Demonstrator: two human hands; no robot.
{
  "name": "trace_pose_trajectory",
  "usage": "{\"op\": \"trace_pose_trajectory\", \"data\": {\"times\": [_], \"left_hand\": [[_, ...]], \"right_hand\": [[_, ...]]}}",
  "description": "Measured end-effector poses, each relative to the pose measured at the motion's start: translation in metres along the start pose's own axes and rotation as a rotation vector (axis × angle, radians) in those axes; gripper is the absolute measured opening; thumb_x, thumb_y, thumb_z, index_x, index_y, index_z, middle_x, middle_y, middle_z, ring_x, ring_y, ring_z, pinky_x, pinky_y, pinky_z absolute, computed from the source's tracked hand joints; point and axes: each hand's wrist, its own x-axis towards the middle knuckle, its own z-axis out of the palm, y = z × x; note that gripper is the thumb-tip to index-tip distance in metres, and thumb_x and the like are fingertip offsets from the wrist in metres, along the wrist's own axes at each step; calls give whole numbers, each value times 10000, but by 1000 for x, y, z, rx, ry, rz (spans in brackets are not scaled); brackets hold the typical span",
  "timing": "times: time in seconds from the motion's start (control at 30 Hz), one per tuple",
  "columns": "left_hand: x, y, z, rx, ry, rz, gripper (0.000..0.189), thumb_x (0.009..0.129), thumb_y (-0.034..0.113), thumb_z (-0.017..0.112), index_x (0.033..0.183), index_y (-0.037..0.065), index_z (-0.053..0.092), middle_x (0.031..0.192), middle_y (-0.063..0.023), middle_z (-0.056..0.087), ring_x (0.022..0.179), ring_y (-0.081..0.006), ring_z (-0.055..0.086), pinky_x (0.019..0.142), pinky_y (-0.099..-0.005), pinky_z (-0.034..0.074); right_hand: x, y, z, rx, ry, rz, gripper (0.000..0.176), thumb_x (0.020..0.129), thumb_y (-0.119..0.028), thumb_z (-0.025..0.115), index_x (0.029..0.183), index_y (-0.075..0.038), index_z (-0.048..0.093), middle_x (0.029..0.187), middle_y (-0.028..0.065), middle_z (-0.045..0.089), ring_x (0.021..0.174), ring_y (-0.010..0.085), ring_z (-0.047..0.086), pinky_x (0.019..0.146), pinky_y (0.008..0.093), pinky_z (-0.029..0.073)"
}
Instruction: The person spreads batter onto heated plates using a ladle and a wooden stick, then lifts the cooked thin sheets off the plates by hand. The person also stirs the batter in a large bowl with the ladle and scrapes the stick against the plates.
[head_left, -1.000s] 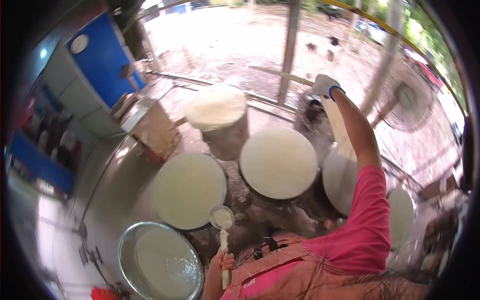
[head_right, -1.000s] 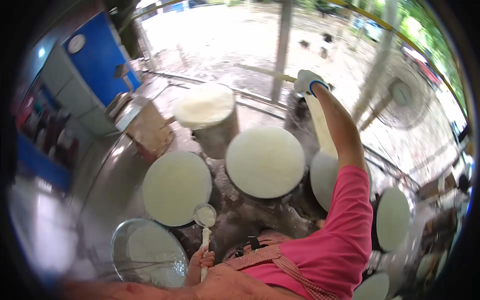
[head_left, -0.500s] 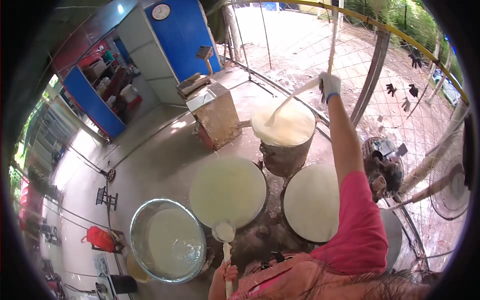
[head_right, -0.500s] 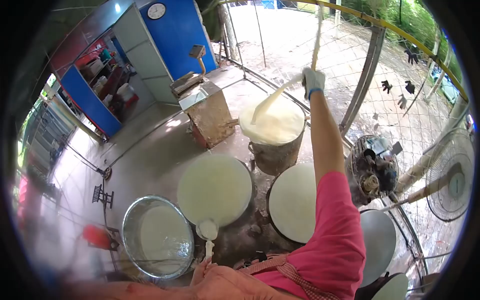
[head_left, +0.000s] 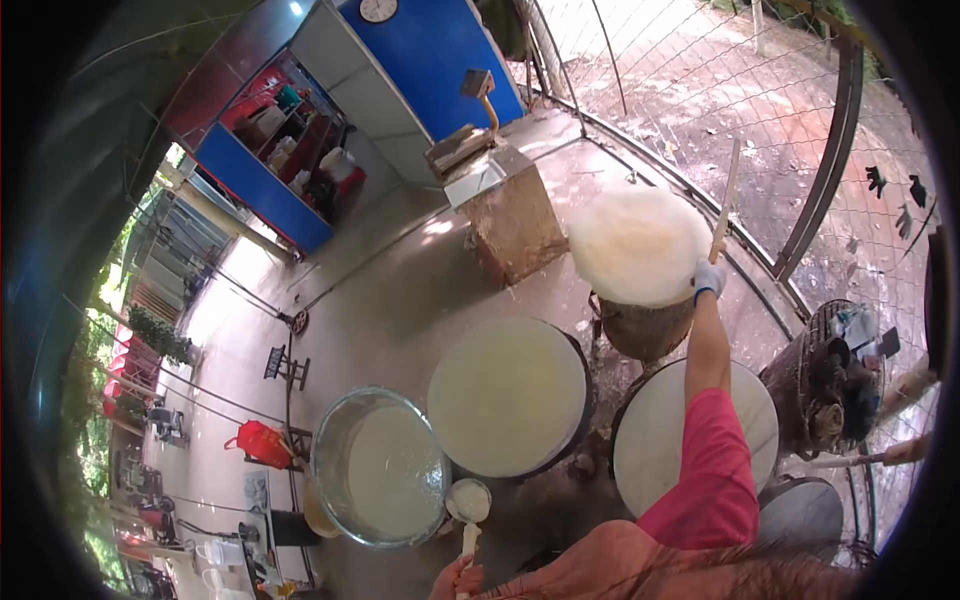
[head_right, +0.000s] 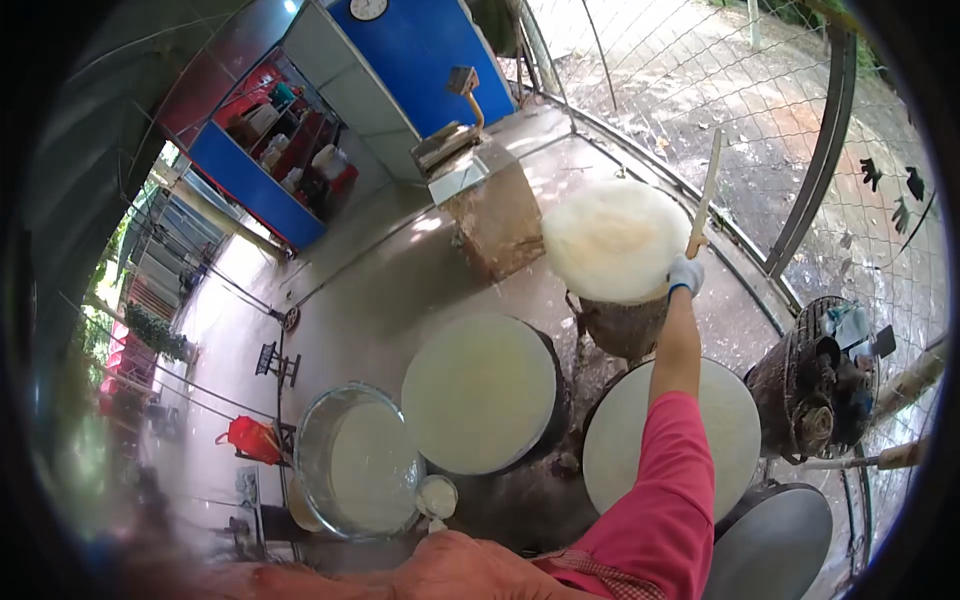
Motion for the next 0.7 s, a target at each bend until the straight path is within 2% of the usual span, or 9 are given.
{"op": "trace_pose_trajectory", "data": {"times": [0.13, 0.2, 0.3, 0.33, 0.4, 0.47, 0.6, 0.63, 0.7], "left_hand": [[2, 9, -18, -97, -94, -222, 380, 916, 332, 453, 651, 88, 336, 523, 15, 294, 381, -78, 286, 353, -222, 265], [-8, -6, 15, 393, 407, 304, 386, 919, 341, 452, 658, 81, 335, 527, 11, 295, 375, -83, 283, 351, -224, 266], [-14, 26, -8, -3, -214, 10, 238, 930, 319, 448, 870, 89, 434, 565, 6, 307, 427, -73, 322, 357, -220, 288], [-18, 34, -21, 36, -296, 71, 262, 936, 299, 447, 1070, 89, 526, 606, 0, 322, 461, -70, 347, 361, -217, 306], [-35, 36, -14, -47, -365, 178, 234, 931, 284, 456, 1027, 82, 526, 626, -7, 352, 456, -78, 345, 351, -222, 303], [-36, 84, -67, -32, -447, 165, 159, 927, 223, 460, 1031, 112, 507, 658, -18, 382, 466, -83, 357, 344, -218, 312], [-69, 154, -68, 413, -208, 612, 343, 874, 73, 479, 1177, 222, 417, 681, -19, 422, 457, -96, 348, 346, -191, 303], [-71, 176, -73, 479, -157, 592, 220, 868, 88, 493, 1064, 180, 451, 643, -14, 412, 436, -90, 339, 341, -195, 299], [-42, 274, -125, 541, -103, 446, 65, 863, 131, 513, 827, 127, 460, 553, 5, 367, 391, -78, 318, 324, -206, 282]], "right_hand": [[-3, 8, -28, -333, 231, -193, 407, 725, -379, 598, 846, 7, 645, 789, 235, 634, 776, 378, 630, 680, 455, 474], [-25, 1, -45, -475, 180, -215, 485, 736, -457, 622, 879, 6, 636, 821, 229, 637, 806, 371, 628, 703, 451, 462], [-104, -23, -58, -419, 57, -374, 478, 756, -444, 628, 905, 10, 628, 858, 211, 642, 809, 387, 617, 689, 436, 459], [-131, -23, -56, -388, -10, -521, 444, 765, -401, 631, 923, 14, 626, 861, 191, 646, 785, 359, 620, 680, 412, 461], [-187, -12, -47, -366, -112, -683, 411, 775, -359, 633, 941, 18, 624, 863, 171, 650, 762, 331, 623, 671, 388, 463], [-252, 4, -37, -135, -628, -771, 362, 778, -296, 634, 974, 8, 632, 804, 111, 652, 652, 219, 602, 615, 342, 465], [-453, -2, -28, -758, -986, -661, 333, 739, -310, 659, 976, -76, 665, 657, 70, 608, 535, 125, 553, 509, 278, 437], [-489, 8, -20, -831, -1095, -647, 367, 734, -376, 648, 971, -96, 669, 656, 109, 619, 547, 201, 597, 531, 333, 465], [-555, 61, 4, -690, -1102, -1165, 333, 718, -368, 634, 903, -94, 677, 683, 145, 637, 620, 280, 632, 586, 398, 487]]}}
